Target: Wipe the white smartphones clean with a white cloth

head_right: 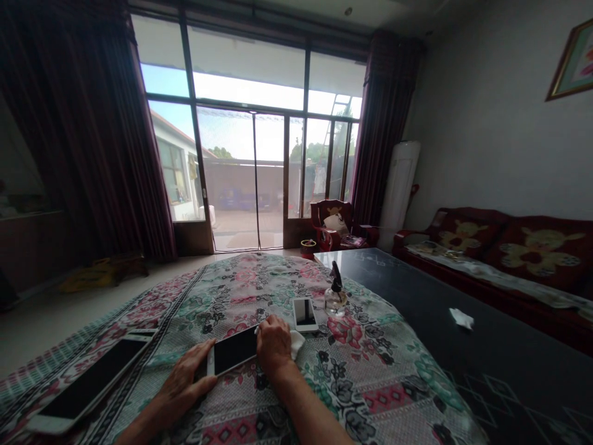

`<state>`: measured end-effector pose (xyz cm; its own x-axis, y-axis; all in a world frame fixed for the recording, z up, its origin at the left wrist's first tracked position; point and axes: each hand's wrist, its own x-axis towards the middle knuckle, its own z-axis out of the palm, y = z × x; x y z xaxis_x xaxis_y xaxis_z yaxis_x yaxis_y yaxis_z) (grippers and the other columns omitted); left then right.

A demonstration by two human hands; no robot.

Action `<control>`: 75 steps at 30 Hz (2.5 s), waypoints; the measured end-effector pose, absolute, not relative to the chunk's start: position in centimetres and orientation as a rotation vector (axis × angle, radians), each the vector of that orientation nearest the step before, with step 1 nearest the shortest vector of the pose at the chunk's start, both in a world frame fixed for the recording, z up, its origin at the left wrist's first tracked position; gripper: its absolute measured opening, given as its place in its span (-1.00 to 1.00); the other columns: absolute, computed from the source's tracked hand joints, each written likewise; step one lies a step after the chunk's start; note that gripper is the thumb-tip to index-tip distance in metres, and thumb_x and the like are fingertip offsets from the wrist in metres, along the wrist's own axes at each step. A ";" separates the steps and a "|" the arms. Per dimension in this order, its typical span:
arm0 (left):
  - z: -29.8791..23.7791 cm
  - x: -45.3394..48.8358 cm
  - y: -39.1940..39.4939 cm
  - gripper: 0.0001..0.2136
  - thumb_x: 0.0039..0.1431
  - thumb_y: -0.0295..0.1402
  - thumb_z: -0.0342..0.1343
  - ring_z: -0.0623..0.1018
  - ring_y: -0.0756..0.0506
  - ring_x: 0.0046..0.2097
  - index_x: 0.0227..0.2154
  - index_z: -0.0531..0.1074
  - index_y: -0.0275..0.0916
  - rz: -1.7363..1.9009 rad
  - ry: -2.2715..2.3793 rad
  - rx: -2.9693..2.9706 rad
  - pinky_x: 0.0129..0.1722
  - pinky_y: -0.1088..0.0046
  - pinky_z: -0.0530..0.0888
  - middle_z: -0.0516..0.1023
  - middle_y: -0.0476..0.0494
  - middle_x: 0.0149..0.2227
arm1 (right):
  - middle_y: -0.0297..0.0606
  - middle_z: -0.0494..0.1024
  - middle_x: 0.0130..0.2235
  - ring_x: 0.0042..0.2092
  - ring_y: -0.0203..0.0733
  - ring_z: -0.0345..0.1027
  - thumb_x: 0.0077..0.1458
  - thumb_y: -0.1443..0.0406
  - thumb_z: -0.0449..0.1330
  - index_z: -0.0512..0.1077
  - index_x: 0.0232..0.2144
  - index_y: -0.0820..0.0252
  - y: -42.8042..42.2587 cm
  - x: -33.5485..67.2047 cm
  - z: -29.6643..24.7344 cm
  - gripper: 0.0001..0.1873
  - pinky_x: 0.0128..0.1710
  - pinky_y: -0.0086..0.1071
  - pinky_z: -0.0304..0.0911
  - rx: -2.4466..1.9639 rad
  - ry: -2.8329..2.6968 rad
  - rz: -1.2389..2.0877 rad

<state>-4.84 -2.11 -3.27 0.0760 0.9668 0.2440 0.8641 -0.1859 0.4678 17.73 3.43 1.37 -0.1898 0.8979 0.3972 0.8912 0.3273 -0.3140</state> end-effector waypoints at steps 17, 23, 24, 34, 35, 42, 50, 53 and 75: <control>-3.2 -4.4 -2.0 -0.40 0.04 -0.29 0.02 0.23 -0.28 0.28 0.19 0.24 -0.37 0.884 1.844 2.204 0.27 0.05 0.18 0.28 -0.32 0.25 | -0.29 0.48 -0.17 -0.12 -0.19 0.29 0.14 0.37 0.06 0.47 -0.31 0.11 3.7 17.6 0.4 -0.82 -0.13 -0.37 0.03 -1.493 -1.958 0.060; -3.6 -4.5 -1.4 -0.41 0.04 -0.29 0.01 0.26 -0.25 0.26 0.17 0.25 -0.38 0.990 1.866 2.128 0.27 0.08 0.18 0.31 -0.32 0.22 | -0.28 0.49 -0.20 -0.13 -0.20 0.29 0.14 0.38 0.06 0.47 -0.34 0.13 3.7 17.6 0.4 -0.82 -0.13 -0.38 0.04 -1.489 -1.935 0.058; -3.4 -4.6 -1.3 -0.41 0.02 -0.29 0.02 0.27 -0.25 0.26 0.16 0.27 -0.37 0.987 1.856 2.114 0.27 0.09 0.18 0.33 -0.31 0.22 | -0.28 0.49 -0.19 -0.12 -0.20 0.30 0.14 0.38 0.06 0.47 -0.34 0.13 3.7 17.6 0.4 -0.82 -0.13 -0.38 0.04 -1.489 -1.930 0.062; -2.1 -5.0 -1.1 -0.36 -0.09 -0.23 0.15 0.35 -0.28 0.20 0.12 0.34 -0.33 1.024 1.765 2.030 0.20 0.16 0.28 0.42 -0.28 0.14 | -0.28 0.51 -0.18 -0.10 -0.15 0.29 0.14 0.36 0.07 0.50 -0.36 0.12 3.7 17.3 0.2 -0.80 -0.09 -0.33 0.06 -1.467 -1.932 0.057; -2.2 -5.0 -1.1 -0.36 -0.09 -0.22 0.15 0.35 -0.28 0.20 0.12 0.34 -0.32 1.024 1.768 2.023 0.20 0.17 0.28 0.42 -0.28 0.14 | -0.28 0.51 -0.18 -0.10 -0.15 0.28 0.13 0.36 0.07 0.50 -0.37 0.12 3.7 17.2 0.2 -0.81 -0.08 -0.32 0.06 -1.460 -1.944 0.060; -2.2 -4.9 -0.8 -0.37 -0.15 -0.23 0.17 0.38 -0.29 0.18 0.08 0.39 -0.30 1.046 1.781 1.991 0.19 0.19 0.30 0.46 -0.25 0.11 | -0.28 0.53 -0.17 -0.06 -0.11 0.26 0.10 0.35 0.11 0.51 -0.36 0.11 3.1 15.8 0.6 -0.84 -0.03 -0.27 0.05 -1.378 -2.073 0.083; -2.9 -5.1 -0.6 -0.36 -0.14 -0.21 0.19 0.39 -0.29 0.16 0.09 0.37 -0.28 1.107 1.744 1.984 0.16 0.17 0.33 0.47 -0.24 0.10 | -0.36 0.55 -0.18 -0.08 -0.18 0.29 0.10 0.34 0.14 0.52 -0.36 0.09 2.2 14.4 0.6 -0.86 -0.04 -0.34 0.07 -1.160 -2.171 0.143; -2.8 -5.1 -0.7 -0.37 -0.13 -0.20 0.19 0.40 -0.31 0.16 0.09 0.37 -0.28 1.089 1.735 1.992 0.16 0.14 0.32 0.47 -0.26 0.09 | -0.33 0.56 -0.20 -0.09 -0.17 0.31 0.06 0.37 0.14 0.53 -0.39 0.10 2.4 14.8 0.7 -0.84 -0.05 -0.34 0.08 -1.242 -2.114 0.136; -2.7 -5.0 -0.8 -0.38 -0.12 -0.27 0.18 0.40 -0.28 0.16 0.10 0.36 -0.30 1.078 1.759 2.032 0.15 0.20 0.34 0.46 -0.27 0.09 | -0.25 0.53 -0.23 -0.12 -0.14 0.31 0.10 0.39 0.09 0.50 -0.44 0.16 2.8 16.9 0.6 -0.81 -0.09 -0.32 0.08 -1.479 -1.976 -0.013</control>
<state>-5.01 -0.75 -2.66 -0.0001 0.9303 0.3667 0.7492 -0.2428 0.6162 16.88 2.79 0.60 -0.1425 0.8514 0.5048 0.8578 0.3606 -0.3662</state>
